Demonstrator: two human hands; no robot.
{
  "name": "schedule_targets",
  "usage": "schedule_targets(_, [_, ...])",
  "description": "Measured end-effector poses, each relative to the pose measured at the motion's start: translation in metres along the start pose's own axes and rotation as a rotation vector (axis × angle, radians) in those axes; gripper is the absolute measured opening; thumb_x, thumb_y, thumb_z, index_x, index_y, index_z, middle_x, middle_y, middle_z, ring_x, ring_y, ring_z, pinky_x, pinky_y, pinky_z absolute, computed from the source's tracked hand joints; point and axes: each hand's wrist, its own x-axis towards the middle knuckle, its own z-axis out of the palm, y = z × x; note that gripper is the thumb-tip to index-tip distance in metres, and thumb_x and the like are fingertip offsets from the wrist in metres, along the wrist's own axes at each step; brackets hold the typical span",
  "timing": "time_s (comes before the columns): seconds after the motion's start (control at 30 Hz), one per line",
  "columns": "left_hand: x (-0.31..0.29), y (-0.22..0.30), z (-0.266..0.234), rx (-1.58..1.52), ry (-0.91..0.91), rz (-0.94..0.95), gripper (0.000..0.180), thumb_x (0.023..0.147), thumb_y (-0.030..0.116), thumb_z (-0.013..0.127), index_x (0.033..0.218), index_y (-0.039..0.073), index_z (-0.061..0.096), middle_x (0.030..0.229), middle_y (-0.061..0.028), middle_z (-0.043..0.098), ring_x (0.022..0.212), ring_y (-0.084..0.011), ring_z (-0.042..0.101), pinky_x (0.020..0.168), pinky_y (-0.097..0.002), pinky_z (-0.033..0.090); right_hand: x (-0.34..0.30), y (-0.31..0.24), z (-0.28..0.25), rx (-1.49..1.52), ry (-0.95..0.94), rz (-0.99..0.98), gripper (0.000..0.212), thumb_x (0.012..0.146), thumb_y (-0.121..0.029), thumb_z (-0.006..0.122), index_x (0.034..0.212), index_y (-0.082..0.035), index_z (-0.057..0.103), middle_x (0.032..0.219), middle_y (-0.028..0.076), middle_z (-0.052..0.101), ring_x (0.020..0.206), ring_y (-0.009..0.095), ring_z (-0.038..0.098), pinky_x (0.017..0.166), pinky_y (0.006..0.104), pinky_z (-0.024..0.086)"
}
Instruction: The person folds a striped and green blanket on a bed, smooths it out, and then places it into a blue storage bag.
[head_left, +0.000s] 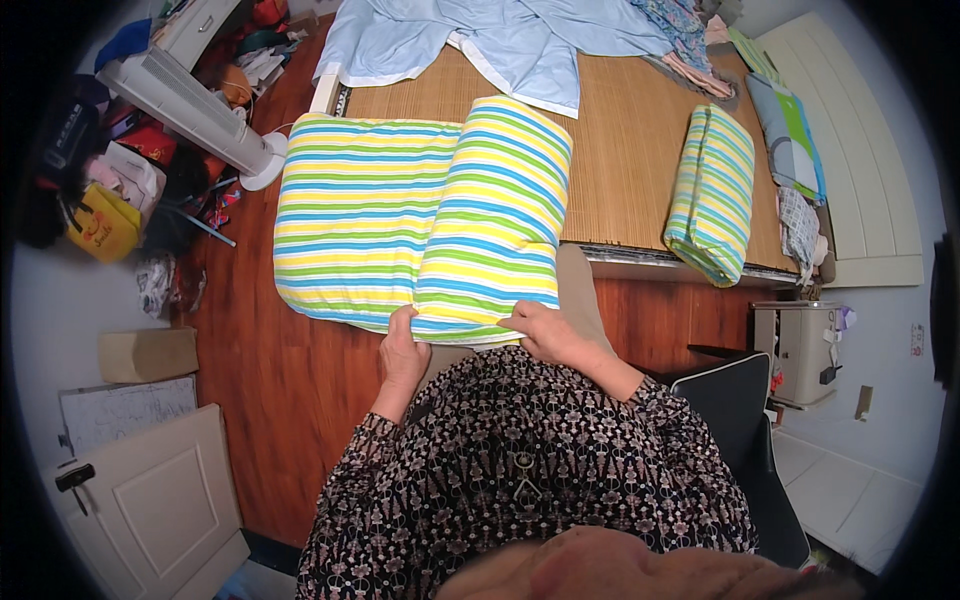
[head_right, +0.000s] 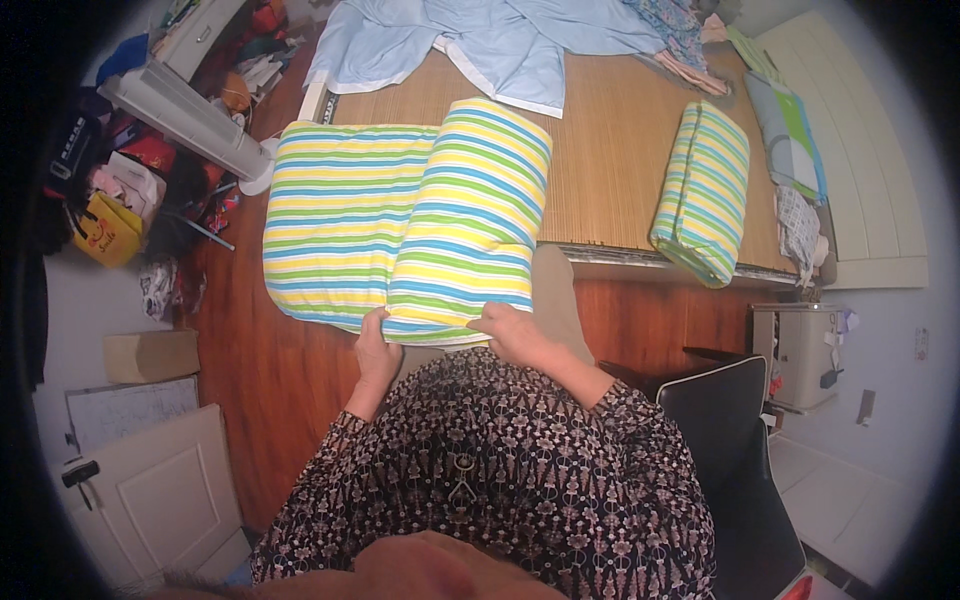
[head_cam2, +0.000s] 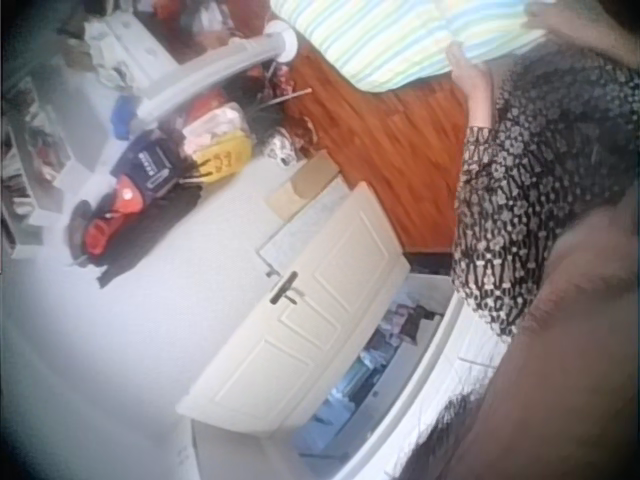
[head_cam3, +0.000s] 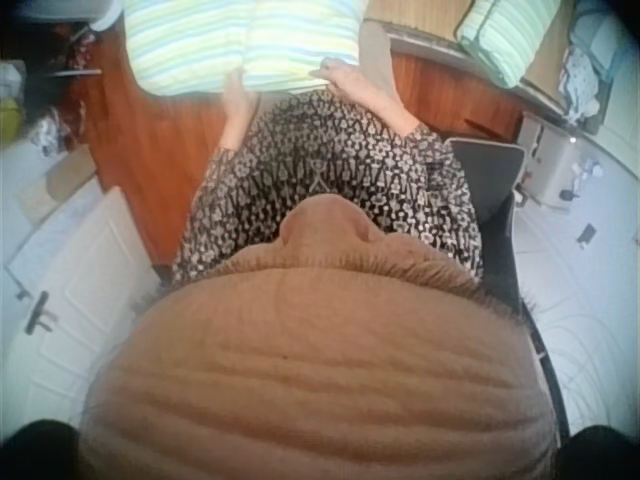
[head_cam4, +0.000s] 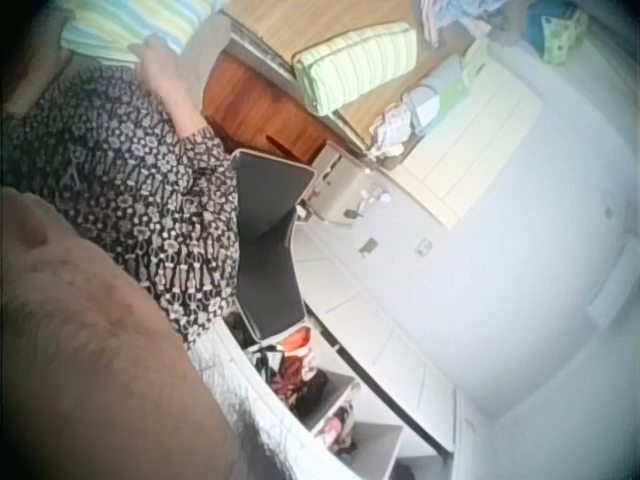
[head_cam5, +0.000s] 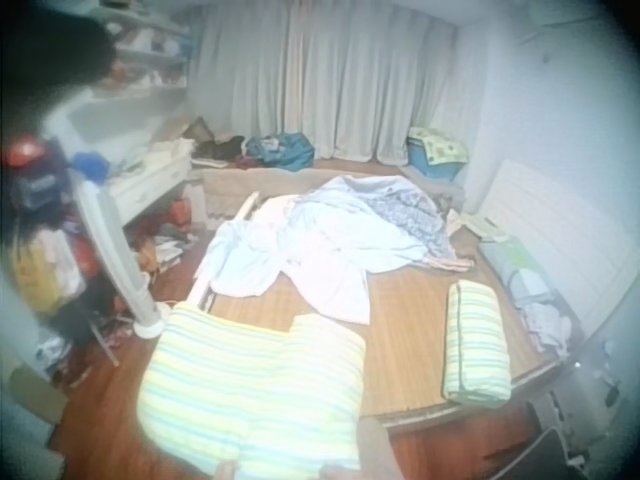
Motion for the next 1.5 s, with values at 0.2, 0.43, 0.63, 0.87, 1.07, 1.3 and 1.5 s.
schedule_targets(0.2, [0.016,0.01,-0.053,0.06,-0.342,0.124,0.047,0.076,0.008,0.064,0.121,0.008,0.051,0.125,-0.0186,0.053,0.112,-0.0388,0.054,0.09,-0.0435,0.048,-0.009,0.059,-0.027,0.607,0.192,0.345,0.036,0.088,-0.027,0.062,0.114,-0.002,0.064,0.107,0.02,0.065,0.097,0.026,0.063,0.085,0.033,0.048])
schedule_targets(0.43, [0.065,0.069,-0.095,-0.019,-0.376,0.195,0.058,0.086,0.017,0.062,0.138,0.0,0.042,0.141,-0.0299,0.038,0.128,-0.0445,0.041,0.105,-0.0471,0.038,-0.006,0.095,0.034,0.487,0.321,0.612,0.054,0.099,-0.045,0.041,0.128,-0.001,0.054,0.118,0.017,0.063,0.108,0.028,0.059,0.088,0.0371,0.048])
schedule_targets(0.63, [0.091,0.096,-0.004,0.101,-0.262,0.279,0.069,0.088,0.036,0.063,0.139,-0.004,0.038,0.142,-0.033,0.034,0.133,-0.0458,0.035,0.109,-0.0498,0.031,0.023,0.09,0.025,1.675,0.338,0.933,0.081,0.095,-0.067,0.026,0.146,-0.004,0.029,0.145,0.017,0.04,0.13,0.027,0.043,0.106,0.0417,0.039])
schedule_targets(0.87, [0.092,0.041,0.022,0.134,-0.378,0.059,0.084,0.089,0.05,0.058,0.147,-0.001,0.025,0.147,-0.0301,0.028,0.136,-0.0431,0.03,0.108,-0.0481,0.032,0.058,0.12,0.038,1.777,0.405,0.742,0.078,0.09,-0.056,0.055,0.141,0.0,0.036,0.137,0.016,0.049,0.122,0.028,0.05,0.101,0.0413,0.044])
schedule_targets(1.07, [0.136,0.034,0.023,-0.389,-0.399,-0.352,0.099,0.083,0.061,0.06,0.148,-0.002,0.021,0.144,-0.0291,0.037,0.134,-0.0383,0.037,0.109,-0.0413,0.033,0.091,0.098,-0.015,1.666,0.638,0.571,0.06,0.082,-0.023,0.075,0.128,0.006,0.049,0.114,0.017,0.062,0.095,0.027,0.064,0.082,0.0372,0.055])
schedule_targets(1.3, [0.135,0.12,0.028,-0.716,-0.409,-0.301,0.096,0.089,0.058,0.054,0.151,0.002,0.008,0.154,-0.0258,0.018,0.143,-0.0377,0.02,0.115,-0.0458,0.024,0.04,0.088,-0.123,1.348,0.663,0.363,0.046,0.084,-0.019,0.072,0.123,0.0,0.055,0.111,0.011,0.065,0.092,0.019,0.065,0.078,0.0325,0.055])
schedule_targets(1.5, [0.111,0.164,0.07,-1.292,-0.657,-0.327,0.095,0.091,0.056,0.052,0.152,0.007,-0.003,0.154,-0.0215,0.017,0.141,-0.0363,0.022,0.113,-0.0518,0.028,-0.008,0.048,-0.187,0.931,0.728,0.411,0.042,0.087,-0.012,0.068,0.123,0.004,0.054,0.112,0.013,0.065,0.093,0.017,0.064,0.08,0.03,0.051])
